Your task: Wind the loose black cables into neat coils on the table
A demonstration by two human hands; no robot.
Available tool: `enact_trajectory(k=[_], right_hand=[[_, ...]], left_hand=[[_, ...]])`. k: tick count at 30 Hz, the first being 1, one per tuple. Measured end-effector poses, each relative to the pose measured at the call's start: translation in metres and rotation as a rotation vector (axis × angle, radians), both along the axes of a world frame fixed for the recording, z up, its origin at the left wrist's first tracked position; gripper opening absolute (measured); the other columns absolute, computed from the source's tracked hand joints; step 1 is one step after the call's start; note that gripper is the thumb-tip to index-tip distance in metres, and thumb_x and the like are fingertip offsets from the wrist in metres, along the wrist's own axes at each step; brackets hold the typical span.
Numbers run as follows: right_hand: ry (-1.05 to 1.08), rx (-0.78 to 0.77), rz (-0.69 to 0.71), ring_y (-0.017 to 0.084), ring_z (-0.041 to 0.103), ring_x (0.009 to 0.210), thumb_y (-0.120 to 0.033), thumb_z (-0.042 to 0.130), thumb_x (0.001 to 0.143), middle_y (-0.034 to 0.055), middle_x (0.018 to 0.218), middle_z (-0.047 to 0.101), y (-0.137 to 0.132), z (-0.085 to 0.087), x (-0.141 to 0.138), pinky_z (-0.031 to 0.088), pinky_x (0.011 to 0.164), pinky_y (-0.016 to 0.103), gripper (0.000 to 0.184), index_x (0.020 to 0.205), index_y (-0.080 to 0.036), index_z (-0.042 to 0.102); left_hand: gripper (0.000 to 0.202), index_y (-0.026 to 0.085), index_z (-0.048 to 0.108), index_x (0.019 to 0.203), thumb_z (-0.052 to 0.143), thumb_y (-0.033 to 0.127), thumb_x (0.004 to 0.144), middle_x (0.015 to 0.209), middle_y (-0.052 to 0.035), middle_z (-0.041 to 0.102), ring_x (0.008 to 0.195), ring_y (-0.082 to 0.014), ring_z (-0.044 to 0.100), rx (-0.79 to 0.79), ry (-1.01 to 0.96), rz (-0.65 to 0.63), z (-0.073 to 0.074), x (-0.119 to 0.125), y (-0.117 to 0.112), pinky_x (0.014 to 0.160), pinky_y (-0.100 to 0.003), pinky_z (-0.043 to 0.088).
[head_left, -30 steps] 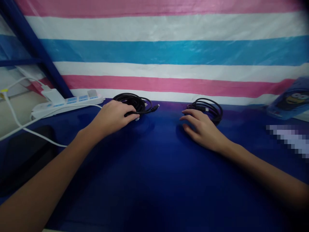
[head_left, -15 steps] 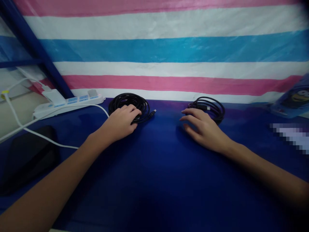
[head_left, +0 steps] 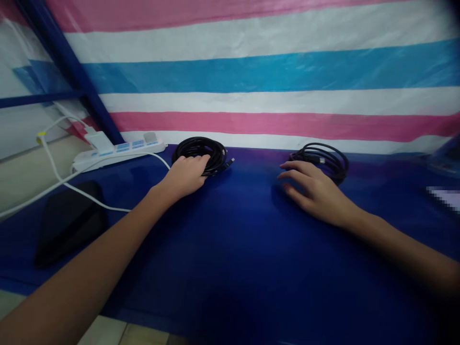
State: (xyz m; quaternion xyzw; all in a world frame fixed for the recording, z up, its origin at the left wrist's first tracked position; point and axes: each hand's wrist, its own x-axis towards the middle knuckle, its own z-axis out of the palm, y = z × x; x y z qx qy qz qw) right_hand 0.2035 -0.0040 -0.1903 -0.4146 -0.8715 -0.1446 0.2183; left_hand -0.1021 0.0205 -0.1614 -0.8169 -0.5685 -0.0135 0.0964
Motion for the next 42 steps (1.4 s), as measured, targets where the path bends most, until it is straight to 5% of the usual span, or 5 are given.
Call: enact_trajectory(k=[9,14,23,32,42], right_hand=[[-0.033,-0.084,0.038,0.015,0.054,0.109,-0.03,0.041,0.087,0.0039,0.119,0.054,-0.002,0.001,0.0,0.049,0.092,0.036,0.025,0.098,-0.02,0.06],[-0.026,-0.089,0.045,0.016,0.053,0.11,-0.031,0.041,0.087,0.0032,0.122,0.052,-0.002,0.0,0.001,0.049,0.094,0.038,0.025,0.098,-0.022,0.061],[0.09,0.046,-0.077,0.019,0.046,0.122,-0.031,0.043,0.085,0.0071,0.129,0.046,0.002,0.004,0.008,0.043,0.104,0.038,0.029,0.104,-0.017,0.061],[0.124,0.083,-0.171,0.022,0.05,0.117,-0.031,0.044,0.084,0.0063,0.123,0.052,0.0,0.003,0.003,0.043,0.099,0.044,0.028,0.099,-0.017,0.063],[0.104,0.006,-0.183,0.024,0.052,0.115,-0.03,0.045,0.083,0.0055,0.119,0.055,0.0,0.003,0.0,0.043,0.099,0.046,0.024,0.095,-0.018,0.062]], left_hand=[[0.043,0.011,0.056,0.109,0.048,0.046,0.085,0.097,-0.0058,0.062,0.09,-0.0112,0.06,0.0,0.071,0.059,-0.003,0.002,-0.004,0.084,-0.033,0.053],[0.045,0.014,0.059,0.108,0.042,0.049,0.085,0.092,-0.0113,0.067,0.089,-0.0205,0.064,0.019,-0.008,0.073,-0.002,0.003,-0.008,0.082,-0.038,0.051],[0.071,0.028,0.027,0.14,0.053,0.046,0.076,0.127,-0.0073,0.059,0.112,-0.0254,0.06,-0.026,-0.297,0.002,0.005,0.008,-0.018,0.087,-0.036,0.051],[0.036,0.021,0.064,0.087,0.041,0.049,0.084,0.128,-0.0013,0.056,0.126,-0.0237,0.046,-0.09,-0.237,-0.145,0.008,0.02,-0.025,0.108,-0.046,0.036],[0.034,0.027,0.064,0.101,0.046,0.047,0.08,0.142,0.0028,0.041,0.117,-0.0225,0.052,-0.15,-0.105,-0.133,0.009,0.008,-0.02,0.102,-0.04,0.043]])
